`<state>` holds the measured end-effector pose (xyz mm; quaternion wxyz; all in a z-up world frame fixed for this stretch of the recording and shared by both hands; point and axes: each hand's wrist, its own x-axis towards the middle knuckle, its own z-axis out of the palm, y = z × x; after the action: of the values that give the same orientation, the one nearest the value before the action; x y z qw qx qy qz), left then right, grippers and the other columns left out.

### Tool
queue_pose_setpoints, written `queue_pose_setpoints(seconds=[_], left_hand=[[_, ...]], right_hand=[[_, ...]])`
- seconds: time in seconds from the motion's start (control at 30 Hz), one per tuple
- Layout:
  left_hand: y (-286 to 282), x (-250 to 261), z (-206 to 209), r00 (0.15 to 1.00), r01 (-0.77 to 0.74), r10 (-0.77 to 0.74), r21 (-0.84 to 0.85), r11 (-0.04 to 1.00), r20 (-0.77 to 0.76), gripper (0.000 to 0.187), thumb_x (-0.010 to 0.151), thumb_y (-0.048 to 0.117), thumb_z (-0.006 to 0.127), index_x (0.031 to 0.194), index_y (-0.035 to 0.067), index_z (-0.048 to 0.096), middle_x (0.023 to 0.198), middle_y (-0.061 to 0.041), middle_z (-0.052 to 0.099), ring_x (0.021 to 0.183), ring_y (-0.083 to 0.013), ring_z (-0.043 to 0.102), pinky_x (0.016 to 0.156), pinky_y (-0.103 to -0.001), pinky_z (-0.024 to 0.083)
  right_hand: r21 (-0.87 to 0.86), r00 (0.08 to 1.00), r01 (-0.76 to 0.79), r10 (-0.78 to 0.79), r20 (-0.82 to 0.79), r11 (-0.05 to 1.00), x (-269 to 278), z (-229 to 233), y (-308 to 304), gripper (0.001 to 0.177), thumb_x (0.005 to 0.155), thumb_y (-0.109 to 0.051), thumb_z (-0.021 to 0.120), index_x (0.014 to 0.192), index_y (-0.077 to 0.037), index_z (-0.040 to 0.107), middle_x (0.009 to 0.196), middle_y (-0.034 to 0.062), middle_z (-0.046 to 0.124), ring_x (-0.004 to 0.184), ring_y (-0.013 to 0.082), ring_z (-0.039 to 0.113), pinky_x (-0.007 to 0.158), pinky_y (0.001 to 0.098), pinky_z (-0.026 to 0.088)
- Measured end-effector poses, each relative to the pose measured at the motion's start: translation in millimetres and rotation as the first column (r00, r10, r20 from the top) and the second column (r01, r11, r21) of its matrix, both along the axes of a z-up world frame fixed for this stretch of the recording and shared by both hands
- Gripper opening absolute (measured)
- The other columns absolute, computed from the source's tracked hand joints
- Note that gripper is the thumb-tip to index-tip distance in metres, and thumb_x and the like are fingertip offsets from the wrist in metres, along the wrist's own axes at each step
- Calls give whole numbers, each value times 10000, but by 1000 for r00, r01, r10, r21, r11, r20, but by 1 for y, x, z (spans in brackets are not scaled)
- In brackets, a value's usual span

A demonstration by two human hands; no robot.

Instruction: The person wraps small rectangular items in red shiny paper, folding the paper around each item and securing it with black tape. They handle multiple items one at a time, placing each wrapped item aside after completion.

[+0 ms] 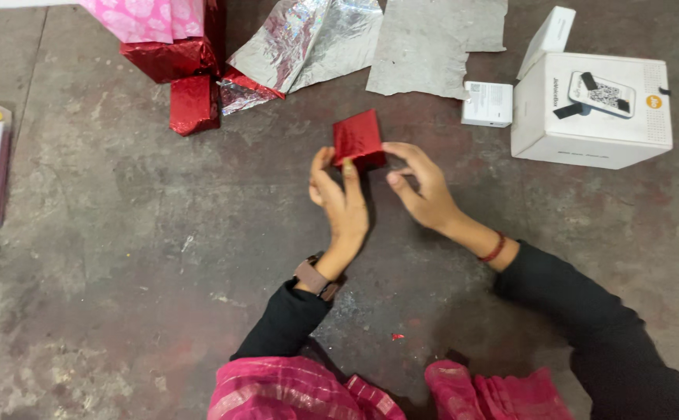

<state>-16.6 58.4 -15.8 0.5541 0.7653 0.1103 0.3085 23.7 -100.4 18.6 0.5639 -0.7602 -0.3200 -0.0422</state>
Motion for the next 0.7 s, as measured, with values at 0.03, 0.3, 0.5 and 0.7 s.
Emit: queue_pose_setpoints(seconds=[0.03, 0.3, 0.5, 0.7], left_hand=[[10, -2, 2, 1000, -20, 21, -16, 1000, 20, 573, 1108, 361, 485, 1499, -38, 361, 1495, -216, 491, 1431, -354, 390, 1221, -458, 220], [94, 4, 15, 944, -110, 144, -129, 986, 298, 522, 1154, 292, 448, 1530, -39, 299, 1585, -236, 387, 1506, -344, 380, 1278, -442, 277], [168, 28, 3, 883, -185, 268, -238, 953, 385, 492, 1156, 266, 450, 1522, -24, 296, 1573, -237, 440, 1479, -313, 439, 1281, -431, 322], [231, 40, -10, 911, -60, 131, -189, 980, 392, 503, 1144, 274, 490, 1511, -21, 312, 1591, -228, 396, 1506, -318, 407, 1295, -446, 304]], right_hand=[[17, 999, -30, 30, 14, 999, -1, 0, 13, 445, 1063, -241, 610, 1447, -29, 541, 1479, 168, 545, 1340, 270, 588, 1027, 364, 553], [21, 974, -141, 135, 183, 990, 7, 4, 129, 420, 1120, -268, 528, 1468, -34, 548, 1562, 170, 454, 1481, 329, 463, 1228, 427, 393], [38, 972, -215, 210, 105, 976, 19, -1, 199, 528, 1135, -403, 417, 1494, -29, 514, 1624, 165, 420, 1527, 340, 420, 1259, 407, 344], [5, 974, -218, 217, 61, 976, 39, -15, 252, 569, 1110, -438, 426, 1508, -37, 498, 1677, 147, 362, 1564, 332, 358, 1258, 414, 323]])
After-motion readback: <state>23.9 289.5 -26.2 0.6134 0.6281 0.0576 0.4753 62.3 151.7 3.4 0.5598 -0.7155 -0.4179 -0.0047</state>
